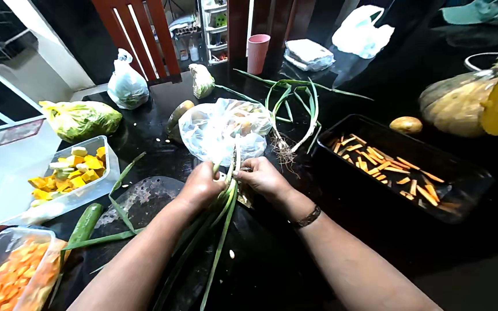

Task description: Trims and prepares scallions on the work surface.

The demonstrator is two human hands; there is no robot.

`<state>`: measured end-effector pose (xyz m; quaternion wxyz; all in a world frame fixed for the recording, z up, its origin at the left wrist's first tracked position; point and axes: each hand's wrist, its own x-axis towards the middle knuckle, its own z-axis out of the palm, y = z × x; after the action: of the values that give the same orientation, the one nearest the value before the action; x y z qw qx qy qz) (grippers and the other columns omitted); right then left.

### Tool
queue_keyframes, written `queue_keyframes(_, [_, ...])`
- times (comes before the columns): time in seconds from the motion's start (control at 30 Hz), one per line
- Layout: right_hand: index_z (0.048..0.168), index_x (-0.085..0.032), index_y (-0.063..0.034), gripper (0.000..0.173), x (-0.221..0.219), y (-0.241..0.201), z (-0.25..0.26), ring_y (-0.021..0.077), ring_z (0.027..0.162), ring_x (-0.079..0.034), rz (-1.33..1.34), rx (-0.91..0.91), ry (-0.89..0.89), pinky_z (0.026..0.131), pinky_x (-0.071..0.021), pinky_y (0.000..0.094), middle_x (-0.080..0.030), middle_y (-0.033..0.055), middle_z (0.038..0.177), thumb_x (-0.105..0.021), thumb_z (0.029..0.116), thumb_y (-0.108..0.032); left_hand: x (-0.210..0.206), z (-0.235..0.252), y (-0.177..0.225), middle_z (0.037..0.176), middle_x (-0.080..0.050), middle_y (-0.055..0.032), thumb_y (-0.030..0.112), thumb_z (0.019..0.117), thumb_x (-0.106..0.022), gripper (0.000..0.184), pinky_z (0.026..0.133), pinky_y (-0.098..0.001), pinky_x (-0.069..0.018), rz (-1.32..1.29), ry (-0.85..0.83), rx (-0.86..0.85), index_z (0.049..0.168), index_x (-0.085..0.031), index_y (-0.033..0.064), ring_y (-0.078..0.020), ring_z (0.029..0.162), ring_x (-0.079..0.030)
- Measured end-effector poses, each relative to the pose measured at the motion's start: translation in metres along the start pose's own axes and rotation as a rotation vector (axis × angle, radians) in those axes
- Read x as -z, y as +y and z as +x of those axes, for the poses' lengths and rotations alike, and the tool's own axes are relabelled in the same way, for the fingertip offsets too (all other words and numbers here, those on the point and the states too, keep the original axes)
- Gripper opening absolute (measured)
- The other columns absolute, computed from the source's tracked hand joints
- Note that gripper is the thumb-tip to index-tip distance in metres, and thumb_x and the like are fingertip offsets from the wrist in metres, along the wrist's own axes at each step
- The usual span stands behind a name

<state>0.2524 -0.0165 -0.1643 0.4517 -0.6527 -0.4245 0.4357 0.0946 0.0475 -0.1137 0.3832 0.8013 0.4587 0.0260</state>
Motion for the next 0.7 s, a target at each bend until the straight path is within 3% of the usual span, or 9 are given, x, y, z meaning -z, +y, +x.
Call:
queue_keyframes(0.1, [0.083,-0.06,-0.0003,0.016,-0.005,0.0,-0.001,0.0075,0.055,-0.051,0.093,0.015,0.038,0.055,-0.0439,0.0238,-0.055,0.0024,0.063,-0.063,0.0982,-0.003,-0.01,0.005,0.001,0.094,-0.062,-0.0156,0.01,0.0951,-0.07,0.021,0.081,-0.0468,-0.051,0.077,-0.08,0.047,0.108,-0.058,-0.0029,-0.0265,0.086,-0.061])
queue_keyframes(0.23, [0.083,-0.057,-0.0021,0.018,0.004,-0.003,-0.002,0.0068,0.049,-0.045,0.064,0.02,0.081,0.049,-0.039,0.0228,-0.05,0.0012,0.06,-0.056,0.1011,-0.003,0.0,-0.004,-0.008,0.079,-0.059,-0.0112,0.001,0.0959,-0.064,0.011,0.062,-0.0353,-0.0522,-0.08,0.031,-0.023,0.104,-0.057,-0.0035,-0.0179,0.065,-0.059])
queue_keyframes(0.33, [0.084,-0.061,0.0008,0.02,0.018,-0.001,0.004,0.0172,0.057,-0.051,-0.212,0.024,0.181,0.056,-0.0435,0.0365,-0.053,0.0086,0.066,-0.057,0.1017,-0.008,0.018,-0.014,-0.018,0.08,-0.063,-0.0084,-0.008,0.0962,-0.058,0.014,0.063,-0.0286,-0.0564,-0.366,0.146,-0.124,0.109,-0.054,-0.0047,-0.0128,0.064,-0.064])
queue_keyframes(0.43, [0.089,-0.066,0.0045,0.029,0.015,-0.005,-0.001,0.0314,0.071,-0.062,-0.418,0.135,0.353,0.068,-0.0502,0.0528,-0.061,0.0176,0.075,-0.06,0.1038,-0.02,0.027,-0.026,-0.022,0.081,-0.068,-0.0063,-0.012,0.0964,-0.052,0.016,0.064,-0.0247,-0.0585,-0.642,0.138,-0.196,0.105,-0.051,0.0018,-0.0116,0.065,-0.068])
queue_keyframes(0.47, [0.093,-0.066,0.0053,0.027,0.009,-0.004,-0.006,0.0309,0.069,-0.063,-0.408,0.259,0.439,0.067,-0.0516,0.0514,-0.063,0.0177,0.076,-0.061,0.103,-0.019,0.027,-0.03,-0.02,0.08,-0.069,-0.0059,-0.013,0.0959,-0.052,0.018,0.063,-0.0236,-0.0583,-0.69,0.128,-0.213,0.103,-0.051,0.0027,-0.0111,0.064,-0.068])
queue_keyframes(0.53, [0.099,-0.068,0.0036,0.019,-0.002,-0.002,-0.013,0.017,0.063,-0.06,-0.288,0.523,0.509,0.062,-0.0525,0.0353,-0.065,0.0113,0.078,-0.062,0.1005,-0.014,0.022,-0.033,-0.018,0.079,-0.07,-0.0052,-0.014,0.094,-0.053,0.019,0.062,-0.022,-0.0576,-0.733,0.114,-0.238,0.102,-0.052,0.0031,-0.0096,0.063,-0.067])
queue_keyframes(0.6, [0.096,-0.07,-0.0027,0.014,-0.013,-0.004,-0.02,-0.0005,0.064,-0.056,-0.063,0.624,0.377,0.061,-0.0488,0.0172,-0.064,-0.0008,0.078,-0.061,0.1001,-0.013,0.016,-0.035,-0.016,0.079,-0.071,-0.0044,-0.014,0.0921,-0.055,0.02,0.061,-0.0215,-0.057,-0.73,0.103,-0.267,0.102,-0.052,0.0034,-0.0088,0.063,-0.067])
queue_keyframes(0.7, [0.094,-0.069,-0.0054,0.009,-0.022,-0.007,-0.028,-0.0038,0.06,-0.054,0.169,0.587,0.145,0.056,-0.0464,0.0135,-0.065,-0.0056,0.075,-0.066,0.0974,-0.013,0.01,-0.035,-0.013,0.077,-0.07,-0.0028,-0.013,0.0893,-0.06,0.021,0.059,-0.0205,-0.0563,-0.64,0.118,-0.33,0.1,-0.053,0.0032,-0.0077,0.061,-0.066])
